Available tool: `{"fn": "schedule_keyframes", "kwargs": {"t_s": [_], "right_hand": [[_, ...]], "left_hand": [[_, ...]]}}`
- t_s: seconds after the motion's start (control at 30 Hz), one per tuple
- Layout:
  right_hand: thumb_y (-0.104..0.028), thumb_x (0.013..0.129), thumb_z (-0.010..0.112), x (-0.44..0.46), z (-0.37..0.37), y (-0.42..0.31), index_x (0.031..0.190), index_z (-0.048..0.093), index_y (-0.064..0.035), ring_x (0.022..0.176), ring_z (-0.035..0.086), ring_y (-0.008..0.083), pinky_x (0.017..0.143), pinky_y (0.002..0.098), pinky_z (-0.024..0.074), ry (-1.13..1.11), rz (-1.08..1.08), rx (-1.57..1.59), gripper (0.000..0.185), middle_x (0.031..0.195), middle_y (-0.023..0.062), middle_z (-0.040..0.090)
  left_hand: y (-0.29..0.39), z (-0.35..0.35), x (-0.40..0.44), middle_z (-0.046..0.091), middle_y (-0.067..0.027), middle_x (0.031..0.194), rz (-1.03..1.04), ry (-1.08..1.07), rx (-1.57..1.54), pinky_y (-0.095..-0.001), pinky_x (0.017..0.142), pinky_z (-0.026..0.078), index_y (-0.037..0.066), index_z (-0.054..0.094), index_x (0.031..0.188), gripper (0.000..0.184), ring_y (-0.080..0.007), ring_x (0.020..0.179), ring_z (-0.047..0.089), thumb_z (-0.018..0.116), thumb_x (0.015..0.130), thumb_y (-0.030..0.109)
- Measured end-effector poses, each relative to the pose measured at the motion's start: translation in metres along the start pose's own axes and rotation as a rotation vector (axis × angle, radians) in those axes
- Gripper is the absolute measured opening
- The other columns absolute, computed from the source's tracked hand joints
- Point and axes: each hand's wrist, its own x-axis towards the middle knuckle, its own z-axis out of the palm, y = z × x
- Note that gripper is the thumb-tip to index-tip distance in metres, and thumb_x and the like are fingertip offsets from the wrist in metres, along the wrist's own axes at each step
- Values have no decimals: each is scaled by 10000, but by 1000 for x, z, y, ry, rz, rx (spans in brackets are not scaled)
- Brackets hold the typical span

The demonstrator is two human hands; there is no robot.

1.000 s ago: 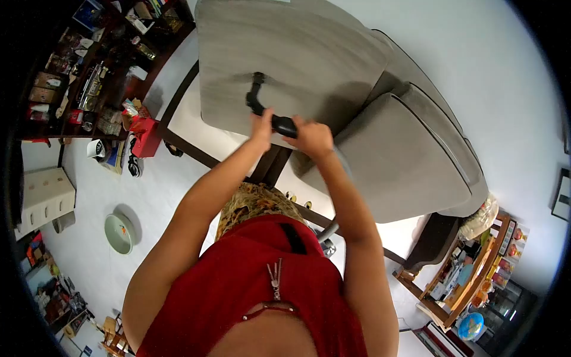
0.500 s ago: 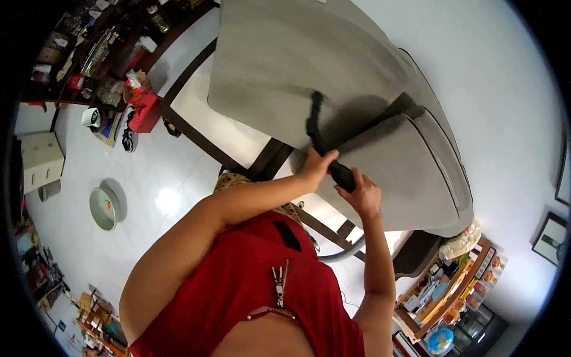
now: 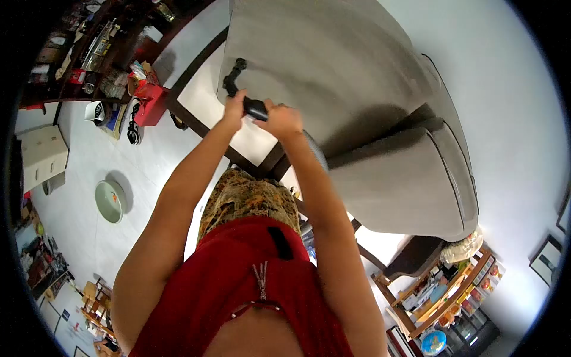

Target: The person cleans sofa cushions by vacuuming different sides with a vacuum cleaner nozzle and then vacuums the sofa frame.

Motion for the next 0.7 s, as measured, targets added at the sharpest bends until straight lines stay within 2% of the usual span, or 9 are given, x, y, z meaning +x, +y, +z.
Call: {"fn": "schedule_keyframes", "kwargs": {"t_s": [0.03,0.1,0.17,0.4,0.57,0.6,0.63,0.67,0.7], "right_hand": [[-578,777,719,-15,0,17,1204,597,-153,810,701,340,693,439,560,8,21,25,615,899,137,708],[-571,765,736,-58,-11,52,1208,603,-156,807,701,331,684,441,559,19,73,6,622,900,129,706],[-540,766,751,-112,-22,85,1175,588,-152,767,708,329,640,443,562,64,73,-27,588,880,138,695],[-492,689,836,-255,-49,126,1186,597,-146,683,699,299,578,409,562,23,231,-206,651,804,115,664],[-488,661,850,-221,-36,98,1154,601,-160,702,691,324,605,427,553,46,145,-91,642,836,110,684],[-508,678,833,-201,-22,91,1164,609,-159,719,694,333,617,436,556,54,89,-70,638,864,118,694],[-513,690,824,-176,-12,77,1171,611,-161,736,697,334,628,440,558,17,43,-37,633,877,124,697],[-518,701,814,-149,-3,59,1179,612,-163,753,700,335,639,445,559,-21,-2,-2,628,890,130,701],[-544,719,789,-121,6,38,1167,615,-163,790,703,334,666,453,560,-2,-73,119,613,895,139,705]], "left_hand": [[-26,7,10,540,-134,1057,-4,-81,60,-348,686,520,-6,463,1183,510,-191,841,573,702,843,289],[-64,58,-29,540,-168,1129,78,60,79,-339,691,510,-34,414,1245,569,-209,910,570,683,868,297],[-96,97,-82,544,-183,1164,-21,-62,-58,-348,710,523,-49,334,1311,659,-228,980,577,676,885,319],[-143,153,-205,529,-139,1055,-353,-390,-34,-347,620,546,9,307,1285,747,-225,822,621,722,855,457],[-128,113,-184,561,-167,1067,-234,-256,-51,-327,702,512,-32,395,1222,695,-214,895,600,750,824,413],[-163,94,-148,575,-177,1106,-38,-180,-16,-329,686,525,-42,413,1241,678,-228,887,609,754,822,369],[-90,71,-162,572,-173,1145,-240,-100,-48,-342,713,545,-49,406,1271,672,-238,909,613,752,822,311],[-153,39,-105,570,-150,1122,-147,-107,-199,-358,728,561,-23,426,1231,592,-238,910,616,746,829,269],[-106,19,-109,568,-130,1077,-306,-59,-330,-374,753,561,8,443,1183,515,-229,912,614,738,840,256]]}}
